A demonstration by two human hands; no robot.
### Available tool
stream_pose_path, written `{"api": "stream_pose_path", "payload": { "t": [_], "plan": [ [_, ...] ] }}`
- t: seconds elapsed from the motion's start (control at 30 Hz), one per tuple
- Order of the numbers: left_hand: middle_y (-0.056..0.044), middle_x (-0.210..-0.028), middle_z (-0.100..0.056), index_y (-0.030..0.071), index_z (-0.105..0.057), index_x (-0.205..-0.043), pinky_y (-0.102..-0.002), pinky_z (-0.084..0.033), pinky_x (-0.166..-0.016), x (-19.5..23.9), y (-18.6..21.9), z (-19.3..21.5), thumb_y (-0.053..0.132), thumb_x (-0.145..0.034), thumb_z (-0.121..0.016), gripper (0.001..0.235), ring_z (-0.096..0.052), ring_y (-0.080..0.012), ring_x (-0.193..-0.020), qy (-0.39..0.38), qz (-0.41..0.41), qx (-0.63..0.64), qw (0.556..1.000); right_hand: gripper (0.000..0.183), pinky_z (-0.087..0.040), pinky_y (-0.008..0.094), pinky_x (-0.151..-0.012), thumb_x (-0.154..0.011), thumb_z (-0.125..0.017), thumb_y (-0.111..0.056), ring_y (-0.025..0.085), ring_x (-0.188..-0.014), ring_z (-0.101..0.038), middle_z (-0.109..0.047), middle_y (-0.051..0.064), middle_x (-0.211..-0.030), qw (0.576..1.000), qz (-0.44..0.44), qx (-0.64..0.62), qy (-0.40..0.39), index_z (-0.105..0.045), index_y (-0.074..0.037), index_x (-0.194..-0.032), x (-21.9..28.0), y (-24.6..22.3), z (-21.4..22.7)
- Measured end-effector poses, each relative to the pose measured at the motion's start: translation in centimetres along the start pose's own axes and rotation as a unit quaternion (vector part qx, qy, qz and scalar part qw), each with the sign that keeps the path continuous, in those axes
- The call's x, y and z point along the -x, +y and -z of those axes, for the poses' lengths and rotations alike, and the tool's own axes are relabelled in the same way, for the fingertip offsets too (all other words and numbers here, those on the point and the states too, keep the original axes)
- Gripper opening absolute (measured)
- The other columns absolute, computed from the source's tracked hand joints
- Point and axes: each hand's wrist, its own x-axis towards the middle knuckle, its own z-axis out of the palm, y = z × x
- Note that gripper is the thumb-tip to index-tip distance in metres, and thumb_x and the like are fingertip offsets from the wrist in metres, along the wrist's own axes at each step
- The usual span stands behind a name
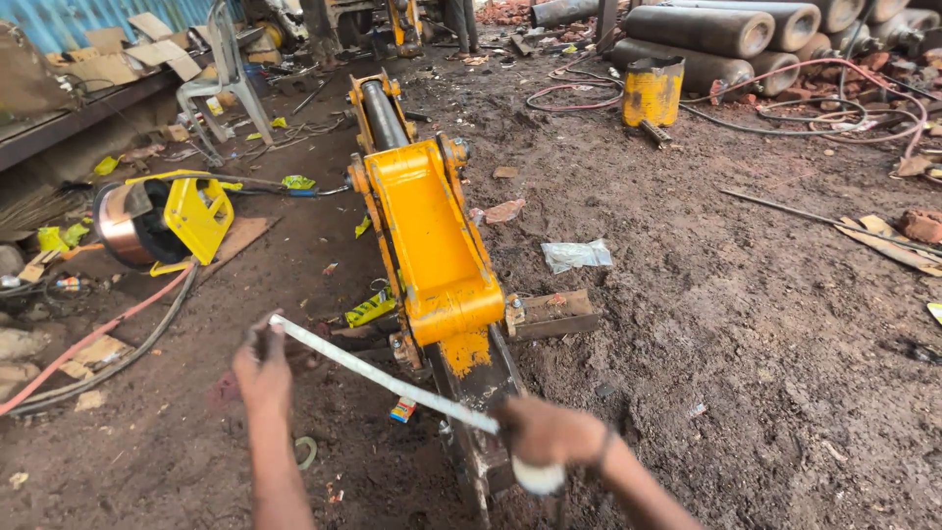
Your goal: The person uses a metal ruler to measure various sections of a yellow excavator arm resting on the ground. The person repeatedly positions the ruler against different parts of the arm, adjusts its placement, and appears to read measurements throughout the clip.
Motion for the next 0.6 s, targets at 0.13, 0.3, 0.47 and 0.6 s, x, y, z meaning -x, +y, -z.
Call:
{"api": "stream_pose_path", "payload": {
  "t": [0.13,0.3,0.47,0.6],
  "plan": [
    [-0.001,-0.084,-0.067,0.003,-0.070,-0.118,-0.027,-0.051,-0.051,-2.7,-2.2,2.9,0.013,-0.101,-0.069,0.020,-0.061,-0.0124,-0.066,0.050,-0.034,-0.040,0.997,0.037,-0.060,0.037,-0.091,-0.092,-0.053,-0.003,0.025,-0.103,-0.070,-0.071,0.016,-0.118,0.998,0.062,0.008,-0.013,-0.066,-0.001,-0.127,-5.6,1.4,6.5],
    [-0.003,-0.087,-0.071,0.002,-0.076,-0.108,-0.022,-0.048,-0.059,-4.4,-5.1,2.6,0.010,-0.094,-0.078,0.016,-0.061,-0.0058,-0.069,0.043,-0.119,-0.111,0.986,0.060,-0.056,0.030,-0.097,-0.087,-0.061,-0.003,0.017,-0.108,-0.070,-0.069,0.009,-0.125,0.993,0.095,-0.070,-0.012,-0.047,-0.004,-0.146,-8.8,5.2,16.7],
    [-0.002,-0.074,-0.070,0.002,-0.075,-0.102,-0.027,-0.048,-0.046,-4.1,-6.7,-2.6,0.020,-0.091,-0.074,0.021,-0.065,-0.0102,-0.057,-0.028,0.033,-0.132,0.990,0.040,-0.052,0.035,-0.057,-0.099,-0.051,-0.031,0.021,-0.065,-0.062,-0.075,0.014,-0.089,0.991,0.008,0.126,-0.042,-0.069,-0.003,-0.121,-9.3,8.1,25.3],
    [-0.007,-0.069,-0.072,-0.001,-0.077,-0.096,-0.029,-0.049,-0.048,-4.5,-7.4,-7.5,0.020,-0.090,-0.075,0.022,-0.066,-0.0131,-0.054,-0.082,0.013,-0.241,0.967,0.040,-0.053,0.039,-0.062,-0.099,-0.051,-0.035,0.023,-0.067,-0.063,-0.074,0.013,-0.083,0.990,0.004,0.138,0.006,-0.071,-0.002,-0.110,-9.5,12.8,27.3]
  ]
}}
